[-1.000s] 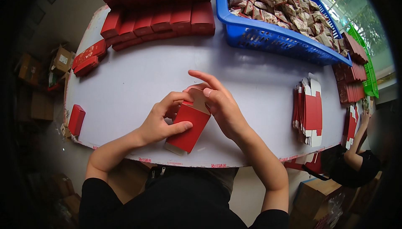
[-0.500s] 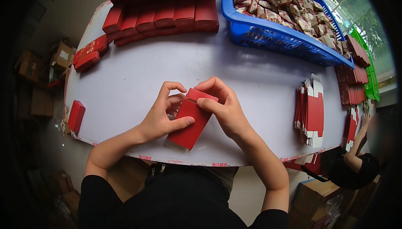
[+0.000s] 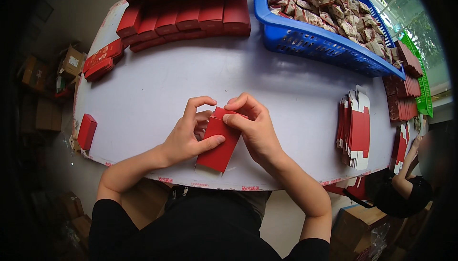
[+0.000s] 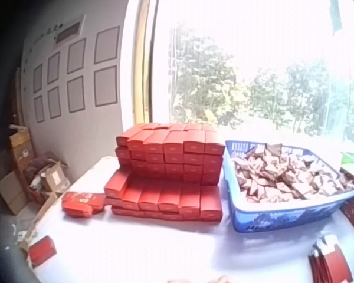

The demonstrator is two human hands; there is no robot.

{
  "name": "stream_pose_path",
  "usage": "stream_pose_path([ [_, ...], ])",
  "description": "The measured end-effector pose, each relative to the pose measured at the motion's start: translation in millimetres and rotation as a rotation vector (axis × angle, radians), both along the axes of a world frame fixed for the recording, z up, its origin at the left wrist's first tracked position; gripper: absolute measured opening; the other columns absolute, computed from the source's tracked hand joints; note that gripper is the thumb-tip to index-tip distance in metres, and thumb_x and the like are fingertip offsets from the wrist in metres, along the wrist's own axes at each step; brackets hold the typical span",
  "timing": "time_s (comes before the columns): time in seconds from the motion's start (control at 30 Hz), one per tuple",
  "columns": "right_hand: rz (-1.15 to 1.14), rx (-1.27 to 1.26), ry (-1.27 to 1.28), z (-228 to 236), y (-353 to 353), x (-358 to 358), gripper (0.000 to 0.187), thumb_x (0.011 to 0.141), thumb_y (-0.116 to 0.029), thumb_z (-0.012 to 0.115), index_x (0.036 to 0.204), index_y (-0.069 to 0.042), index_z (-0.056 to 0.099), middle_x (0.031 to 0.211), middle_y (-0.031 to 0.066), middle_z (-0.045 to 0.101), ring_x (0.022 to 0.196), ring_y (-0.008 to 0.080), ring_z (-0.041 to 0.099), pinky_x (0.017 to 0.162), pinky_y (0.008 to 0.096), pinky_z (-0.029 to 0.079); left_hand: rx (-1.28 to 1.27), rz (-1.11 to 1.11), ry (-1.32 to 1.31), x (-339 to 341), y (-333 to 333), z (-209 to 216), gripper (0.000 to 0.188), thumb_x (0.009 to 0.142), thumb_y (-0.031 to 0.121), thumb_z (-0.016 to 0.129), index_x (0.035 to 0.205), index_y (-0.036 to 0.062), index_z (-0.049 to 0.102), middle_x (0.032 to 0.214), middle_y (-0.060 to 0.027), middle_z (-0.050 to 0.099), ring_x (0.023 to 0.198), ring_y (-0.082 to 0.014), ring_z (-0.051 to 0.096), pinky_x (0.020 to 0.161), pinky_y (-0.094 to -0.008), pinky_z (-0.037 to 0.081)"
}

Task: The person folds flat red cardboard pieces into small boxes, places wrapped items from a blue basket into each box, and stacks the completed boxes on the table. The person repeats this process multiple times.

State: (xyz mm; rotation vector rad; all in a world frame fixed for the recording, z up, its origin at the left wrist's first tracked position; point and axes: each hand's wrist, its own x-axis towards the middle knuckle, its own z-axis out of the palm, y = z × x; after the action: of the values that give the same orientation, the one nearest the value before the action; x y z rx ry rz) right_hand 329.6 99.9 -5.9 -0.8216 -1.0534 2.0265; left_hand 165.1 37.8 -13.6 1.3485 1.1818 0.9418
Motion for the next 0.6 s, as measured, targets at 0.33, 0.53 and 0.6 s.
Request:
stream_pose_path([
  [0.33,-0.066,0.338,-0.17,2.1,-5.1,-4.2,0.011,0.077,-0.005,0.061,0.075,-0.003,0.05,0.078,0.0016,0.05,0.072,0.0069,0.05,0.063,0.0217,0.042,-0.004,-0.023,-0.027,0.6,-2.6,-1.4,0.061,0.078,0.011,0.066,0.119,0.0117,0.021,0.102,-0.0131,0.055,0.09,-0.0175,0.058,0.069,-0.0238,0.046],
  [0.53,0.017,0.331,-0.178,0.4,-2.3,-2.6,0.013,0.076,-0.005,0.063,0.072,-0.003,0.051,0.075,0.0012,0.05,0.071,0.0069,0.049,0.063,0.0214,0.041,-0.047,-0.046,-0.047,0.1,-2.3,3.1,0.061,0.078,0.01,0.067,0.119,0.0115,0.022,0.103,-0.013,0.054,0.092,-0.0174,0.058,0.07,-0.0243,0.047],
  [0.6,0.04,0.375,-0.15,-1.1,-1.4,-1.4,0.013,0.076,-0.005,0.064,0.072,-0.003,0.051,0.076,0.0017,0.05,0.07,0.0069,0.049,0.063,0.0214,0.041,-0.056,-0.047,-0.056,-0.2,-1.5,4.6,0.059,0.078,0.009,0.067,0.118,0.0112,0.023,0.103,-0.0129,0.055,0.092,-0.0172,0.058,0.071,-0.0245,0.048],
])
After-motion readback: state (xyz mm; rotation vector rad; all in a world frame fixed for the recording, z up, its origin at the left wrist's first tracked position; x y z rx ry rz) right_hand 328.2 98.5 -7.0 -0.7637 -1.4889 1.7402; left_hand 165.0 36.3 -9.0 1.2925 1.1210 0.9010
